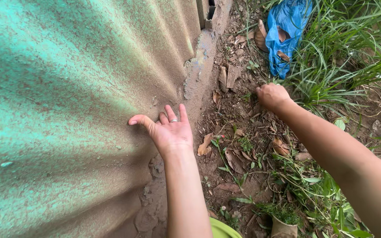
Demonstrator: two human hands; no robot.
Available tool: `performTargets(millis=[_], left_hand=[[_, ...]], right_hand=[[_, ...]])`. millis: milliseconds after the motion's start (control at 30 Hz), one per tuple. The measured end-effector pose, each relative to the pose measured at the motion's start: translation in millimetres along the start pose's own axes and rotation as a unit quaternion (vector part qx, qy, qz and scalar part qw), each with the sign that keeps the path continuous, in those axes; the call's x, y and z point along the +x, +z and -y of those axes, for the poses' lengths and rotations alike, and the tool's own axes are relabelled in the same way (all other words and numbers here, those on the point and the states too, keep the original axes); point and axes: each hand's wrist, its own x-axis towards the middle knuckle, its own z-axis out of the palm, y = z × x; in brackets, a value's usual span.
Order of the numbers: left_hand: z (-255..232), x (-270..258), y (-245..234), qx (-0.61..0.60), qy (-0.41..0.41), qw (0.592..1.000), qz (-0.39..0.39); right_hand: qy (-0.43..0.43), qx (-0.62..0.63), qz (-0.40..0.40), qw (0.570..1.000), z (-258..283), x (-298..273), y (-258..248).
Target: The person clears weeds, grass, and dry leaves from the ground along a corrugated wall by hand.
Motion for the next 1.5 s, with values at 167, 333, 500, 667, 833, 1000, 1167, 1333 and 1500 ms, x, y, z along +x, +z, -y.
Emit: performTargets(millis=[167,333,500,667,833,1000,1167,1333,1500], left_hand=[[-0.7,4.0,-0.3,0.014,0.008,1.0,0.013],[3.5,3.4,0.4,0.012,0.022,1.0,-0.004],[5.7,-10.5,16.1,0.005,0.033,0.999,-0.036],[5.4,-3.1,10.9,0.007,0.024,0.999,-0.027],[3.1,4.9,3.6,-0.015,0.013,1.0,-0.009],[4.4,9.2,-1.1,-0.022,0.012,1.0,-0.001],[6.7,6.2,1.7,-0.026,0.019,0.999,-0.006],[6.3,5.9,1.5,-0.013,0.023,1.0,0.001],[6.7,6.5,0.7,-0.017,0.021,1.0,0.01]], right_hand=[[-0.041,-0.039,-0.016,0.998,4.0,5.9,-3.1],[0.003,-0.024,0.135,0.991,7.3,-42.8,21.7],[-0.116,0.012,0.286,0.951,8.2,-215.3,47.2],[-0.039,0.007,0.292,0.956,-11.6,-228.5,16.6],[-0.056,0.05,-0.231,0.97,-25.1,-87.0,-29.7],[0.014,0.154,-0.157,0.975,-11.7,-30.9,-31.0],[-0.037,0.091,-0.157,0.983,-34.1,4.5,4.2],[-0.01,0.254,-0.151,0.955,-41.4,14.2,10.0],[0.09,0.167,-0.054,0.98,-50.3,2.9,-10.1]])
